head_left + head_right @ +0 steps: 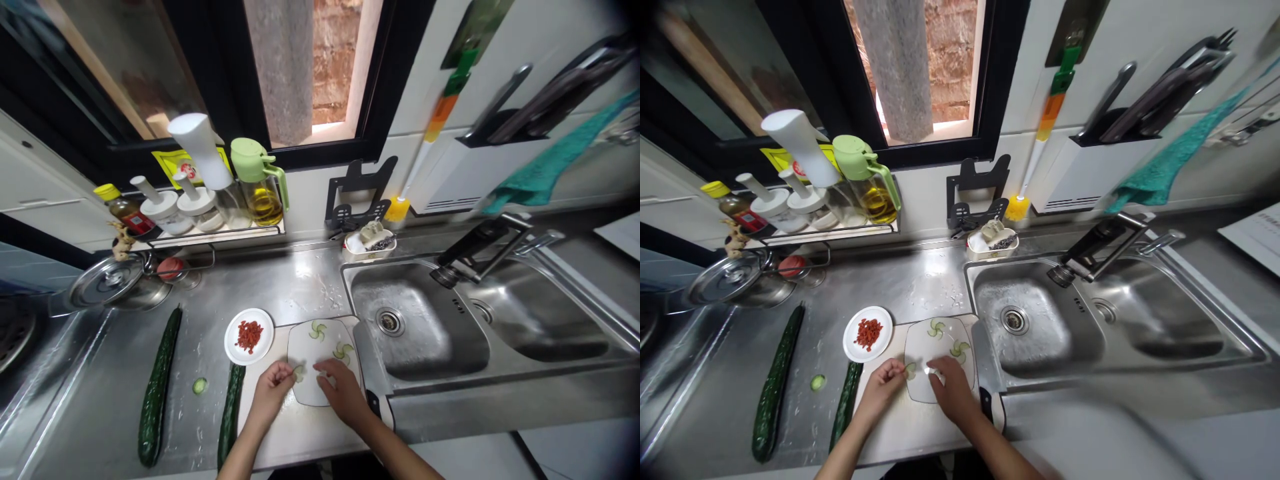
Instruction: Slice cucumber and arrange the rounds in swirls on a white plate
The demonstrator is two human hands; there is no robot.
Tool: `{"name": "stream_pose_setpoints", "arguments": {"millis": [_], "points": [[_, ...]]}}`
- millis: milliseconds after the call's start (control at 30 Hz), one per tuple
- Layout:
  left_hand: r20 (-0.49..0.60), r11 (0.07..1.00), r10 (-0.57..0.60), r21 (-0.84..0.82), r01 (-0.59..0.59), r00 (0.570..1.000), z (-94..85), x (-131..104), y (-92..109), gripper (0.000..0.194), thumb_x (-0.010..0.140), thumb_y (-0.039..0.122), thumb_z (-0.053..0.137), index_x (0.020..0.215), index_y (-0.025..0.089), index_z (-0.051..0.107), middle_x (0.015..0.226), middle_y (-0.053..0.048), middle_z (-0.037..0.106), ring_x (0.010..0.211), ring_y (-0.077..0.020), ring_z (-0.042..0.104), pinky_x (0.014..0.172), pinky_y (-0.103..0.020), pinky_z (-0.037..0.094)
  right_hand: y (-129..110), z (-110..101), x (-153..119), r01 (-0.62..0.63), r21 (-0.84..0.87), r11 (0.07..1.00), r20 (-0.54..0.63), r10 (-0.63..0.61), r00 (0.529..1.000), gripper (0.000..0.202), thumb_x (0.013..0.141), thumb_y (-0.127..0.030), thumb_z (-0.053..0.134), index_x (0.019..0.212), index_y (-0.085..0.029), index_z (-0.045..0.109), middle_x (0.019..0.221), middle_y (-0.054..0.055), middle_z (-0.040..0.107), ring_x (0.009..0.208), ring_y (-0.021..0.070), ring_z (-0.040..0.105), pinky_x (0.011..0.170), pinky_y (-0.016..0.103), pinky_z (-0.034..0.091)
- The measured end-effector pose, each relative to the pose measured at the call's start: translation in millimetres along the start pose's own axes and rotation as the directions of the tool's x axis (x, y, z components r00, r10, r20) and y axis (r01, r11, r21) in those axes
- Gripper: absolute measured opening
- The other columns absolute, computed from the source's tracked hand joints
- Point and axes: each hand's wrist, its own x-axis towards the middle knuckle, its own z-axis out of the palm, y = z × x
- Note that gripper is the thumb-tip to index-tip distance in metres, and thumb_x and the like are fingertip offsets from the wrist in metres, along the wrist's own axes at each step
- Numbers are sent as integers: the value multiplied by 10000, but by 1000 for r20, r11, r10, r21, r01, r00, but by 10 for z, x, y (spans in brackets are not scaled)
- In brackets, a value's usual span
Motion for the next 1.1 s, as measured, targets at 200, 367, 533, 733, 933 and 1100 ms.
{"name": "stream_pose_setpoints", "arguments": {"millis": [200, 367, 533, 733, 933, 1100], "points": [[149, 987, -69, -131, 89, 986, 176, 19, -17, 291, 601, 357, 751, 729, 144, 599, 624, 31, 566, 584, -79, 474, 590, -203, 321, -100, -20, 188, -227, 197, 954, 110, 209, 972, 181, 729, -254, 538, 838, -186, 666, 859, 42, 675, 775, 179, 583, 711, 308, 450], [178, 956, -179, -202, 214, 968, 252, 9, -56, 332, 573, 343, 780, 768, 134, 612, 594, 40, 562, 497, -44, 411, 499, -188, 250, -128, -91, 206, -234, 220, 947, 160, 202, 966, 108, 702, -256, 559, 708, -179, 633, 686, 4, 632, 683, 157, 561, 666, 285, 425], [262, 776, -418, -394, 492, 870, 334, -45, -75, 387, 684, 478, 700, 840, 151, 564, 689, -7, 623, 540, -71, 543, 502, -176, 340, -223, -199, 199, -222, 229, 948, 198, 178, 964, 87, 699, -257, 581, 682, -184, 625, 665, -15, 612, 673, 147, 543, 657, 274, 404], [391, 631, -483, -465, 621, 784, 374, -28, -66, 279, 757, 350, 663, 895, 119, 589, 668, -22, 618, 504, -54, 538, 463, -153, 355, -323, -341, 186, -164, 170, 972, 213, 126, 969, 87, 684, -200, 572, 723, -195, 650, 713, -7, 631, 727, 149, 552, 654, 256, 396], [295, 736, -357, -496, 461, 886, 337, 0, -33, 410, 605, 189, 795, 976, 129, 631, 642, 19, 589, 527, -30, 518, 509, -150, 366, -254, -428, 209, -146, 77, 986, 254, 122, 960, 119, 729, -235, 538, 725, -191, 649, 708, -5, 647, 689, 144, 554, 613, 249, 396], [98, 906, -296, -287, 312, 950, 355, 14, -106, 355, 545, 294, 800, 822, 127, 655, 566, 33, 568, 481, -44, 469, 469, -172, 293, -123, -378, 225, -136, -49, 990, 239, 144, 960, 134, 727, -200, 522, 712, -185, 654, 680, -2, 648, 660, 141, 558, 613, 247, 393]]}}
